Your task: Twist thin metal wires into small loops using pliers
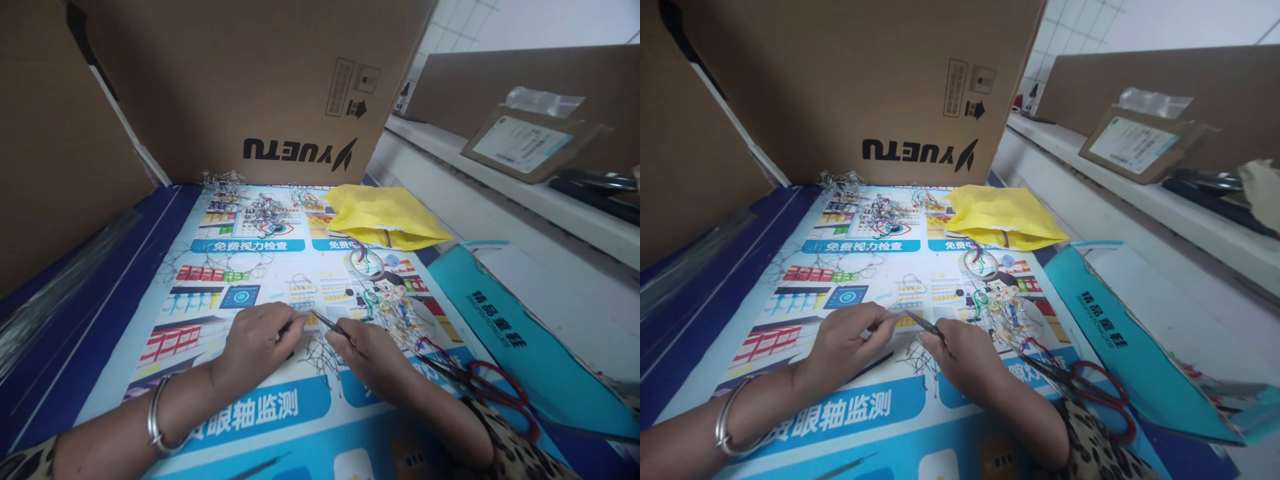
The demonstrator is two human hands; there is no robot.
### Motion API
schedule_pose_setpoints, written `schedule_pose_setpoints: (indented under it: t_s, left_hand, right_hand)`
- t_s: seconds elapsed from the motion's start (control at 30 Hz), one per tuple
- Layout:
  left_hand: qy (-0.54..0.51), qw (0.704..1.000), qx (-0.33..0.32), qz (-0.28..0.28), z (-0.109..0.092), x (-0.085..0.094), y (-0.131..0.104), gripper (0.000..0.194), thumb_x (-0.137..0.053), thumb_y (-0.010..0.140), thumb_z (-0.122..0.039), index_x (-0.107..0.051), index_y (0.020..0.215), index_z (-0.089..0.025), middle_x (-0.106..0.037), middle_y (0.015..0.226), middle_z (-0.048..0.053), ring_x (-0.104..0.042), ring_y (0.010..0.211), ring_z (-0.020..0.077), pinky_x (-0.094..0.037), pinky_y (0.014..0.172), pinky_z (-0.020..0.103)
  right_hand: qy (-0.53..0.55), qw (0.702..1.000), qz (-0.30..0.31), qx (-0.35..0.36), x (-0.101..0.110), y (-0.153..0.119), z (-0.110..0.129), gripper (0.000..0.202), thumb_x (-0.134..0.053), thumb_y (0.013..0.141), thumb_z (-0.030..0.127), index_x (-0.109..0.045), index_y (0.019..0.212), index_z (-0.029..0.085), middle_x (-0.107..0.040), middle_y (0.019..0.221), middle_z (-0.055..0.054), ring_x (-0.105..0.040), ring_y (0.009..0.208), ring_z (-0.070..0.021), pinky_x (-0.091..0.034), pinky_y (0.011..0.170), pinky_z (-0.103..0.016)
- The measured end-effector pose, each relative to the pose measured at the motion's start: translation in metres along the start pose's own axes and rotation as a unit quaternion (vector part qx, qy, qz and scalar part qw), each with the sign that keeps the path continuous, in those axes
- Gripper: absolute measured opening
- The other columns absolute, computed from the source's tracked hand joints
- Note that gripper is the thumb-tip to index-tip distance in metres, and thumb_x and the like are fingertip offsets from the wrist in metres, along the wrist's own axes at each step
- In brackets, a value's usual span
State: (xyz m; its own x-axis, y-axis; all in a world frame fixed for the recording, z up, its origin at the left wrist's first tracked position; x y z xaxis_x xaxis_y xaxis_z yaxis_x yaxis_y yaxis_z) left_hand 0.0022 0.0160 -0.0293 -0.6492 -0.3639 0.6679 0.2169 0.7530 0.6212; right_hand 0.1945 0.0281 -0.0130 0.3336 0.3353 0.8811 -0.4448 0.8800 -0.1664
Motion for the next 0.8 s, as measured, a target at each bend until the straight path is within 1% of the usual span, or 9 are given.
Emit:
schedule_pose_setpoints:
  t_s: [0.1,0.23,0.43,0.67,0.8]
  left_hand:
    - [-0.005,1.000,-0.006,-0.008,0.0010,-0.0020,-0.0011,0.022,-0.054,0.081,-0.019,-0.052,0.059,-0.016,-0.053,0.052,-0.003,-0.047,0.049,0.0085,-0.033,0.049,0.023]
    - [-0.006,1.000,-0.005,-0.015,0.0019,-0.0026,-0.0007,0.023,-0.055,0.081,-0.020,-0.053,0.059,-0.016,-0.053,0.052,-0.003,-0.047,0.048,0.0088,-0.033,0.049,0.024]
    - [-0.006,1.000,-0.008,-0.011,0.0024,-0.0025,-0.0002,0.022,-0.054,0.082,-0.020,-0.055,0.060,-0.016,-0.054,0.052,-0.002,-0.047,0.049,0.0092,-0.034,0.049,0.024]
    - [0.007,1.000,-0.017,-0.007,0.0012,-0.0024,-0.0006,0.025,-0.055,0.082,-0.020,-0.052,0.057,-0.016,-0.051,0.050,-0.003,-0.044,0.047,0.0087,-0.032,0.048,0.025]
    - [0.006,1.000,-0.014,-0.003,0.0024,-0.0018,-0.0017,0.022,-0.054,0.082,-0.021,-0.055,0.061,-0.016,-0.054,0.052,-0.002,-0.047,0.048,0.0097,-0.033,0.048,0.025]
  right_hand:
    - [0.002,1.000,0.001,0.000,-0.0004,0.0006,-0.0003,0.035,-0.033,0.090,0.044,-0.045,0.069,0.019,-0.056,0.064,0.000,-0.047,0.056,-0.0113,-0.017,0.049,-0.022]
    - [-0.004,1.000,-0.003,-0.004,-0.0017,0.0014,-0.0009,0.035,-0.034,0.090,0.044,-0.044,0.068,0.019,-0.055,0.063,0.000,-0.045,0.055,-0.0111,-0.017,0.049,-0.022]
    - [-0.006,1.000,-0.007,-0.002,-0.0024,-0.0001,-0.0013,0.034,-0.034,0.090,0.044,-0.044,0.069,0.019,-0.055,0.065,0.000,-0.046,0.056,-0.0114,-0.017,0.050,-0.022]
    - [-0.017,1.000,-0.005,-0.002,-0.0025,-0.0002,-0.0001,0.035,-0.034,0.090,0.044,-0.046,0.069,0.019,-0.057,0.066,-0.001,-0.047,0.057,-0.0118,-0.018,0.050,-0.022]
    - [-0.034,0.999,0.002,-0.005,-0.0031,0.0019,-0.0022,0.035,-0.034,0.090,0.044,-0.048,0.071,0.019,-0.060,0.067,-0.002,-0.050,0.059,-0.0126,-0.018,0.050,-0.022]
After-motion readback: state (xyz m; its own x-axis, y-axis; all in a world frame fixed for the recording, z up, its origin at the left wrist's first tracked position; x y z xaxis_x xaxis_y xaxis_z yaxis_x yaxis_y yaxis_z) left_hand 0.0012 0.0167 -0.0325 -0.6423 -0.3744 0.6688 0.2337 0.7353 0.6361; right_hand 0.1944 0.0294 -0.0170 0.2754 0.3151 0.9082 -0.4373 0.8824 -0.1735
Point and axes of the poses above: each hand's wrist, its own y-axis towards the middle knuckle, its own x-axis out of the back of the hand, z = x × y, the point moved 1 cm from there along y, towards the middle knuckle
